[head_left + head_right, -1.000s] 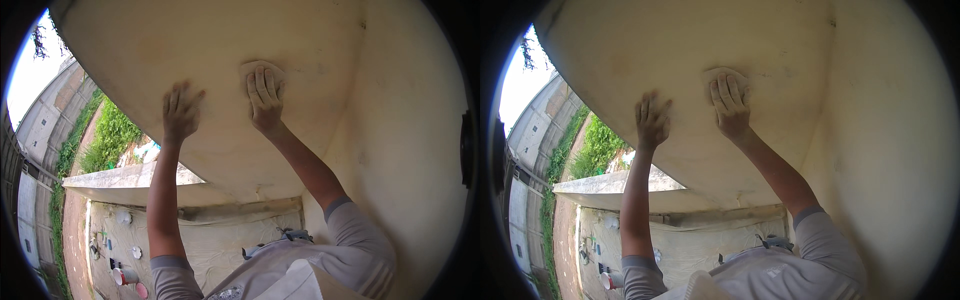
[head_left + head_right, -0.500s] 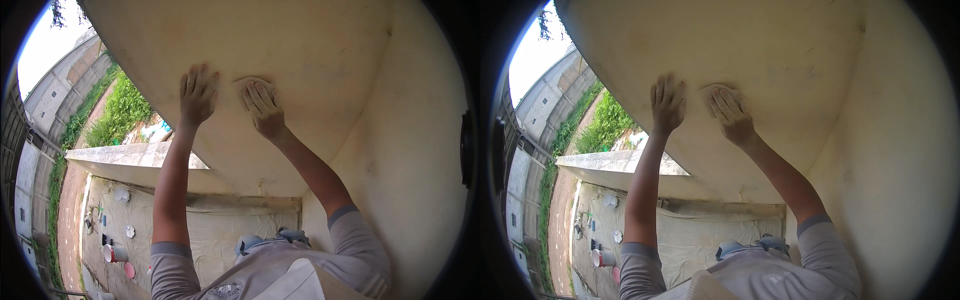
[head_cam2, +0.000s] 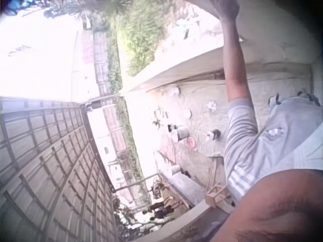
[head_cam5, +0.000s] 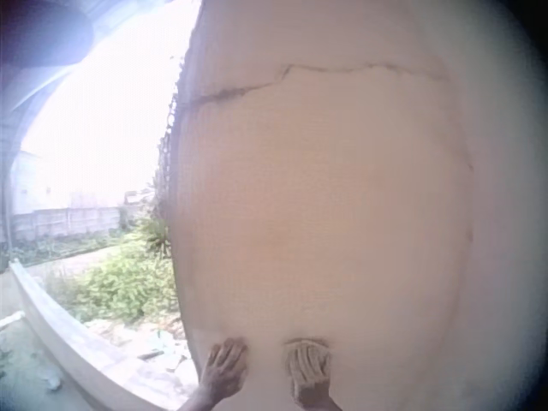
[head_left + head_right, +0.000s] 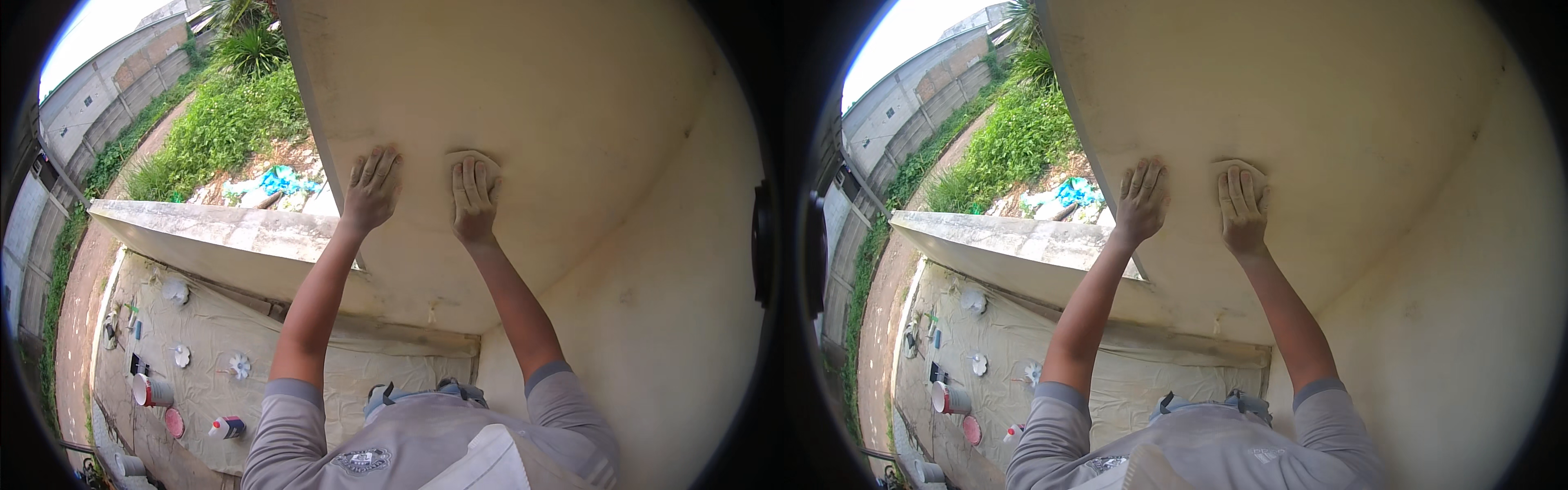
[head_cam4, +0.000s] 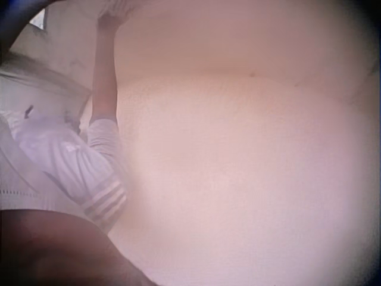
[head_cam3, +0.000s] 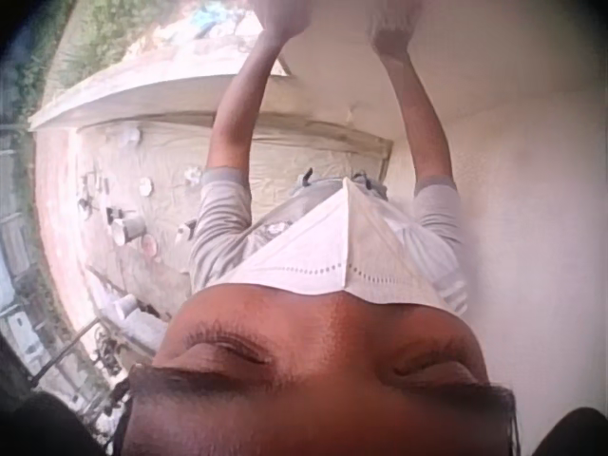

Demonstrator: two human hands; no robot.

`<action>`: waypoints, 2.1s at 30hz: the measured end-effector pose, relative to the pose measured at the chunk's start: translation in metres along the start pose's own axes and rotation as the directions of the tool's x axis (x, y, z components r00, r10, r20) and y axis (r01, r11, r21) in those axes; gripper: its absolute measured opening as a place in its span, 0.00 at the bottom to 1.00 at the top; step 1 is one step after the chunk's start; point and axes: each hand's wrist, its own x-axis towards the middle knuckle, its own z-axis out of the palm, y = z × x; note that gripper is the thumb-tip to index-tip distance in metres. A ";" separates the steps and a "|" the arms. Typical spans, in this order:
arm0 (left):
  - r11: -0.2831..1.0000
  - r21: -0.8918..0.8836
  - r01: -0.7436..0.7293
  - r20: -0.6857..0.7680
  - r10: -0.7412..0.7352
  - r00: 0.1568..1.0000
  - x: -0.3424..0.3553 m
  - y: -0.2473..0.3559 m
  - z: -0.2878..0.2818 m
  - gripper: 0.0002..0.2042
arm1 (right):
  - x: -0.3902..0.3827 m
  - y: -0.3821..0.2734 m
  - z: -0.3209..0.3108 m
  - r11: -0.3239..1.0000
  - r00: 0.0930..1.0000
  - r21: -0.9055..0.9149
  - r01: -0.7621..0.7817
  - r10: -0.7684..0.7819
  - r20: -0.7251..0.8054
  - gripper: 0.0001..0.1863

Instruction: The person sands a light-colored wall surface using a sanding block held in the right hand while supporting with the left hand. The person moves the sanding block across the wall in repeated strokes, occasionally adjusting grip and position.

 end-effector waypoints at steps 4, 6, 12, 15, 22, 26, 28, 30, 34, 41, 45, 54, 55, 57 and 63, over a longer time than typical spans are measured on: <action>0.999 -0.050 0.004 0.120 0.002 0.993 -0.020 -0.028 -0.032 0.31 | -0.054 0.028 -0.013 0.996 0.998 -0.083 0.033 -0.028 0.057 0.27; 0.995 -0.096 -0.022 0.126 0.034 0.991 -0.027 -0.039 -0.034 0.31 | -0.001 0.030 -0.022 0.994 0.992 -0.056 -0.098 0.093 -0.089 0.29; 0.985 -0.171 -0.002 0.114 0.022 0.993 -0.024 -0.039 -0.031 0.30 | 0.070 -0.059 0.006 0.996 0.995 0.090 -0.024 0.032 -0.096 0.33; 0.956 -0.294 0.018 0.145 0.026 0.989 -0.028 -0.040 -0.032 0.31 | -0.049 -0.041 0.025 0.988 0.973 -0.022 0.156 -0.150 0.175 0.29; 0.966 -0.257 0.003 0.130 0.032 0.991 -0.039 -0.052 -0.028 0.30 | 0.121 -0.059 -0.011 0.986 0.953 0.013 -0.169 0.167 -0.252 0.30; 0.952 -0.305 -0.001 0.079 0.027 0.997 -0.039 -0.046 -0.023 0.30 | 0.061 -0.080 0.016 0.997 0.997 -0.045 0.066 -0.068 -0.045 0.32; 0.949 -0.314 -0.014 0.097 0.047 0.994 -0.043 -0.046 -0.025 0.30 | -0.006 -0.056 0.017 0.996 0.996 -0.071 0.048 -0.043 0.074 0.32; 0.956 -0.293 -0.022 0.131 0.063 0.989 -0.040 -0.051 -0.027 0.31 | -0.019 -0.032 0.000 0.992 0.997 -0.099 -0.079 0.081 0.016 0.33; 0.973 -0.221 -0.059 0.085 0.080 0.993 -0.046 -0.055 -0.018 0.32 | 0.121 -0.063 -0.005 0.962 0.916 0.075 -0.263 0.273 -0.294 0.31; 0.952 -0.298 -0.073 0.127 0.116 0.985 -0.036 -0.059 -0.029 0.33 | -0.009 -0.079 0.011 0.997 0.995 -0.069 0.030 -0.023 0.095 0.30; 0.918 -0.396 -0.039 0.146 0.104 0.984 -0.035 -0.053 -0.030 0.36 | 0.011 -0.044 -0.013 0.990 0.998 -0.125 -0.059 0.056 -0.026 0.29; 0.913 -0.407 -0.017 0.135 0.078 0.988 -0.039 -0.056 -0.023 0.32 | 0.026 -0.086 0.020 0.993 0.988 -0.001 0.114 -0.113 0.102 0.30; 0.909 -0.415 -0.018 0.117 0.073 0.990 -0.039 -0.058 -0.023 0.33 | -0.012 -0.065 0.007 0.996 0.990 -0.057 0.062 -0.054 0.127 0.30; 0.923 -0.383 -0.046 0.103 0.092 0.990 -0.041 -0.056 -0.024 0.33 | -0.008 -0.041 0.000 0.994 0.999 -0.109 -0.027 0.032 0.038 0.31; 0.926 -0.377 -0.018 0.101 0.060 0.993 -0.045 -0.062 -0.017 0.34 | 0.149 -0.104 0.005 0.991 0.960 0.033 -0.130 0.134 -0.244 0.30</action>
